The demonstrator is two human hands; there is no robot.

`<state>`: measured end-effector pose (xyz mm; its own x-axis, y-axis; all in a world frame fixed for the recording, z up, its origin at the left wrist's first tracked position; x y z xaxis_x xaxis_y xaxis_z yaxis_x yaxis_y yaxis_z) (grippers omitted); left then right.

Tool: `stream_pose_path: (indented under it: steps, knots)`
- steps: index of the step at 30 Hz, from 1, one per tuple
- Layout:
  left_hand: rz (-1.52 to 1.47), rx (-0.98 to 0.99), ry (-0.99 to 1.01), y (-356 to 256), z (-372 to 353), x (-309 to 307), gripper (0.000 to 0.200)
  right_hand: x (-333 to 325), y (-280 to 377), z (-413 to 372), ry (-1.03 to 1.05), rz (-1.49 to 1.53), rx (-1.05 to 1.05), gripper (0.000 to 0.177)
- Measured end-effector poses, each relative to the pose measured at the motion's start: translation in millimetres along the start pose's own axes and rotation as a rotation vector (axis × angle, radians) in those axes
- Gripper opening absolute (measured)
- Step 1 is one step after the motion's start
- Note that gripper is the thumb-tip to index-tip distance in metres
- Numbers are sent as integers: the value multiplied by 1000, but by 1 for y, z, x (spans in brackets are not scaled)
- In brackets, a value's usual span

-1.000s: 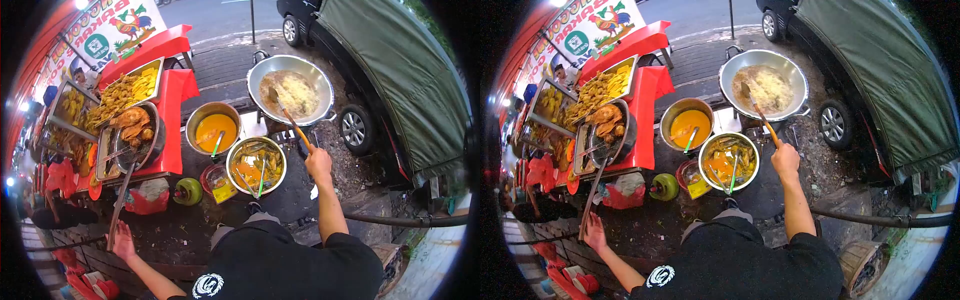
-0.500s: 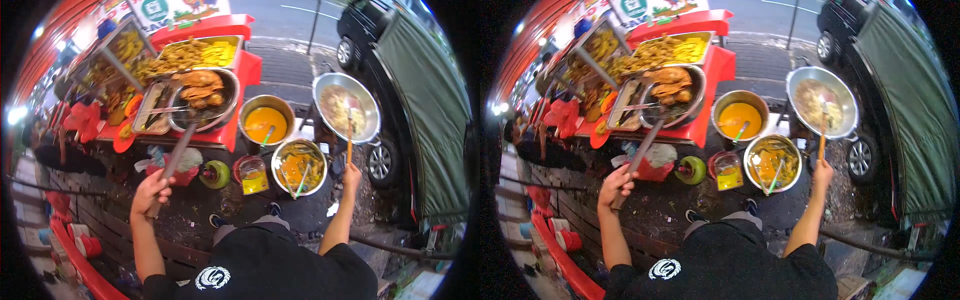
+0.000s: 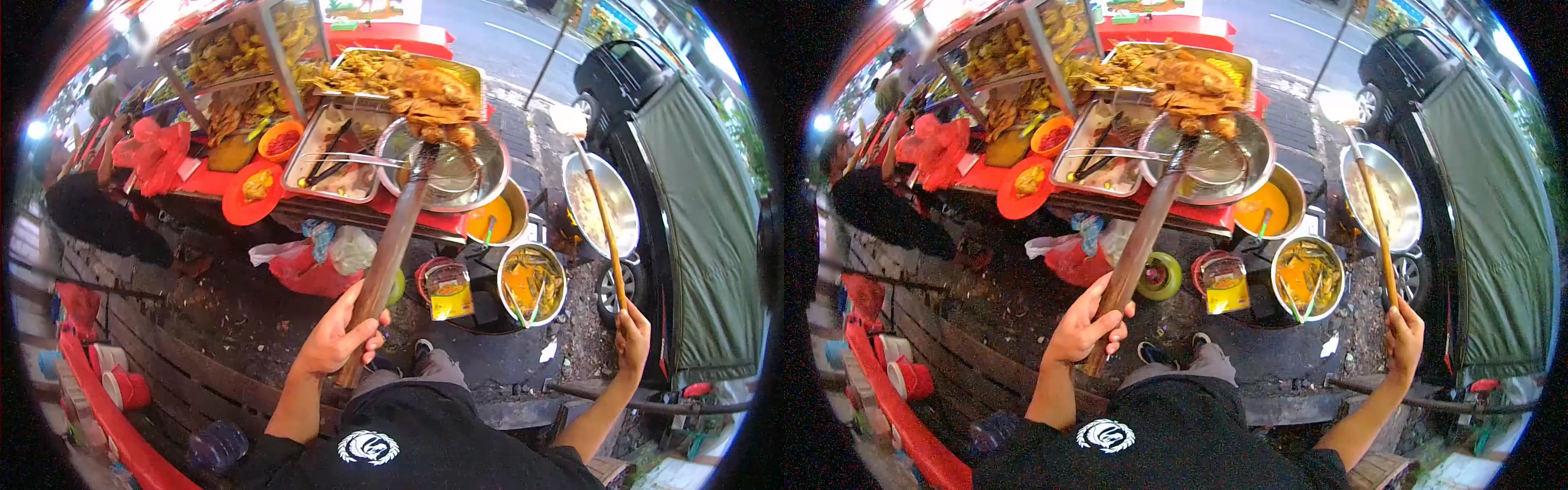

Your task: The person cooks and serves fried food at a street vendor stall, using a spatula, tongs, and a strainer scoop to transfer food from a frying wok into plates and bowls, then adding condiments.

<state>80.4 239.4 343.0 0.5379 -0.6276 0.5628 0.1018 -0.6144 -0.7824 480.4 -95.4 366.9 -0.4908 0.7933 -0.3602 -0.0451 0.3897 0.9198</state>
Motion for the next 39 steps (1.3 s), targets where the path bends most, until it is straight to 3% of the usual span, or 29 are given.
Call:
stream_pose_path:
  steps: [3, 8, 11, 13, 17, 18, 19, 20, 21, 23, 24, 25, 26, 27, 28, 30, 31, 32, 34, 35, 36, 37, 38, 39]
  knots:
    - [-70, 9, 42, -2, -7, 0, 63, 29, 30, -15, 113, -165, -50, 42]
    - [-9, 12, 102, 3, 3, -4, 48, 95, 52, -18, 330, -217, -45, 40]
    - [-18, -5, 71, 17, 22, -19, 56, 125, 63, -16, 425, -226, -3, 43]
    - [46, -11, 80, 25, 36, -30, 53, 146, 77, -18, 458, 139, 30, 49]
    - [-37, -54, 251, 23, 47, -32, 60, 167, 78, -27, 465, 448, 11, 63]
    - [-85, -27, 327, 34, 55, -38, 61, 174, 66, -30, 461, 447, 4, 63]
    - [-122, -84, 359, 24, 52, -36, 64, 176, 47, -29, 390, 638, -9, 61]
    - [-61, -36, 387, 28, 57, -41, 66, 184, 27, -29, 312, 830, -21, 60]
    - [-1, 5, 416, 29, 56, -53, 68, 202, 12, -35, 298, 832, -18, 60]
    - [147, -146, 561, 7, 37, -83, 69, 246, -15, -52, 283, 1229, -26, 49]
    - [238, -166, 627, 4, 31, -106, 65, 268, -64, -55, -18, 1110, 72, 41]
    - [402, -86, 737, -16, 21, -133, 58, 300, -127, -61, -92, 1059, 280, 32]
    - [439, -117, 750, -24, 13, -166, 55, 333, -187, -70, -161, 1020, 490, 24]
    - [482, -145, 758, -33, 5, -200, 52, 377, -238, -86, -1, 1052, 817, 17]
    - [490, -137, 682, -51, -4, -236, 50, 441, -254, -107, -127, 906, 916, 16]
    - [408, -144, 515, -76, -25, -311, 46, 570, -170, -154, 133, 433, 946, 17]
    - [318, -150, 420, -82, -31, -352, 45, 616, -118, -156, 340, 143, 641, 23]
    - [319, -145, 293, -90, -36, -394, 41, 655, -89, -143, 541, -213, 171, 22]
    - [327, -111, 9, -92, -45, -490, 40, 706, 47, -132, 381, -510, -551, 17]
    - [332, -83, -152, -85, -52, -541, 42, 719, 75, -113, 295, -608, -634, 13]
    - [659, -174, -396, -80, -66, -591, 46, 730, 90, -85, 281, -577, -526, 10]
    - [990, -260, -642, -85, -85, -631, 49, 738, 132, -70, 161, -460, -627, 9]
    - [766, -359, -678, -82, -99, -654, 52, 746, 140, -40, 152, -471, -495, 9]
    - [537, -446, -711, -82, -112, -668, 55, 756, 144, -37, 161, -463, -501, 9]
Point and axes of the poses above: each hand's wrist, its own z-axis towards the middle knuckle, its own x-axis out of the palm, y = z × x, the point moved 6 cm from there along z, towards the middle knuckle, and after that the axes turned 8 degrees about -z, right-handed, at the moved point
